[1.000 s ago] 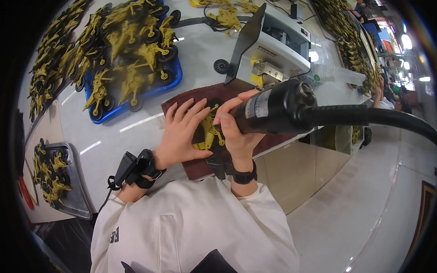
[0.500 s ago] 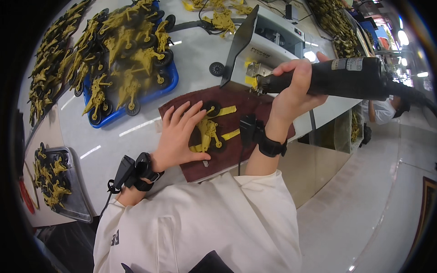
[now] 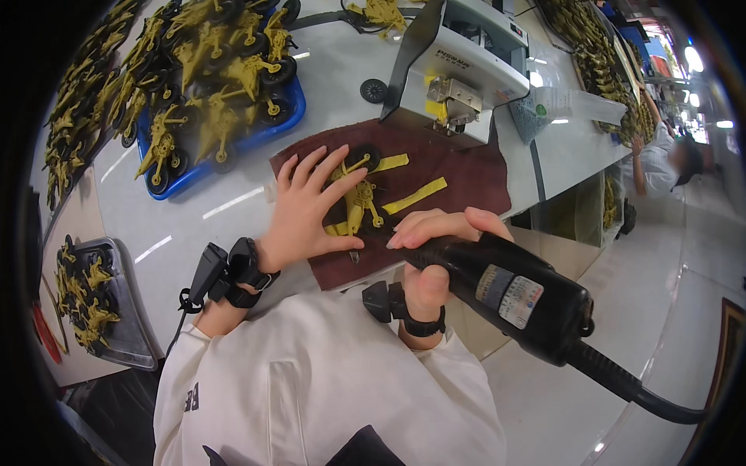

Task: Assembling small yellow toy motorcycle parts using an electric screwdriver.

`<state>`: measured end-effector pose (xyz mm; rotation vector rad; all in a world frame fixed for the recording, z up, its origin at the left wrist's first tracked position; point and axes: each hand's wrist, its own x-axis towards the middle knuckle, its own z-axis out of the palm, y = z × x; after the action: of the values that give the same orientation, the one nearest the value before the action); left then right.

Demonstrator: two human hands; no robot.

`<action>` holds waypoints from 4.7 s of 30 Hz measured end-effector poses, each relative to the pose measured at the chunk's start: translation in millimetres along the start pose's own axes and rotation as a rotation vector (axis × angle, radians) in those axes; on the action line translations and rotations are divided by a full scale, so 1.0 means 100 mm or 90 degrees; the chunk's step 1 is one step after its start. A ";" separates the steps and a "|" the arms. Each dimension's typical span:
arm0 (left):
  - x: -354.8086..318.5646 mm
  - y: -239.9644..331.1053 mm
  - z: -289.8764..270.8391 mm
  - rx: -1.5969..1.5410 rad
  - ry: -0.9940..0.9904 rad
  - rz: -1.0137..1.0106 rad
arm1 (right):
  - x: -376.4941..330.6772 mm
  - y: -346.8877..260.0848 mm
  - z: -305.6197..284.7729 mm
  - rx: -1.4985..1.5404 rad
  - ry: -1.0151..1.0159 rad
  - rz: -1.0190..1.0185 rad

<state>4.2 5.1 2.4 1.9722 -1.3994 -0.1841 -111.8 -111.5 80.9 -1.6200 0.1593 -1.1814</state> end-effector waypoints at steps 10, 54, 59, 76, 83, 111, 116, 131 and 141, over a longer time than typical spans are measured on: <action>0.01 0.02 0.03 -0.013 0.005 -0.017 | -0.04 0.14 -0.11 0.008 0.017 0.082; -0.01 0.03 0.03 -0.019 0.009 -0.022 | -0.01 -0.16 0.18 0.070 -0.111 0.082; -0.03 0.03 0.05 -0.022 0.016 -0.016 | -0.14 -0.04 0.06 0.147 -0.163 0.083; -0.14 0.07 0.04 -0.041 0.106 0.005 | -0.16 0.06 0.26 0.048 -0.145 0.102; -0.56 0.31 -0.75 -0.058 0.085 -0.101 | 0.36 -0.30 0.27 0.164 0.146 0.103; -1.83 -0.02 -2.63 0.493 0.475 -0.305 | 0.12 0.28 0.00 -0.130 0.163 0.115; -3.20 -0.94 -2.95 0.635 0.608 -0.542 | 0.15 0.33 0.01 -0.085 0.127 0.126; -0.47 -1.16 -1.92 0.274 -0.128 -0.209 | 0.28 0.43 -0.08 -0.081 0.081 0.173; -0.45 -1.23 -2.11 0.188 -0.120 -0.176 | 0.23 0.48 -0.20 -0.039 0.154 0.157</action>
<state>183.9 162.2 72.3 2.4467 -1.3240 -0.3110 -93.7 -159.3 55.4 -1.4576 0.5399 -1.1846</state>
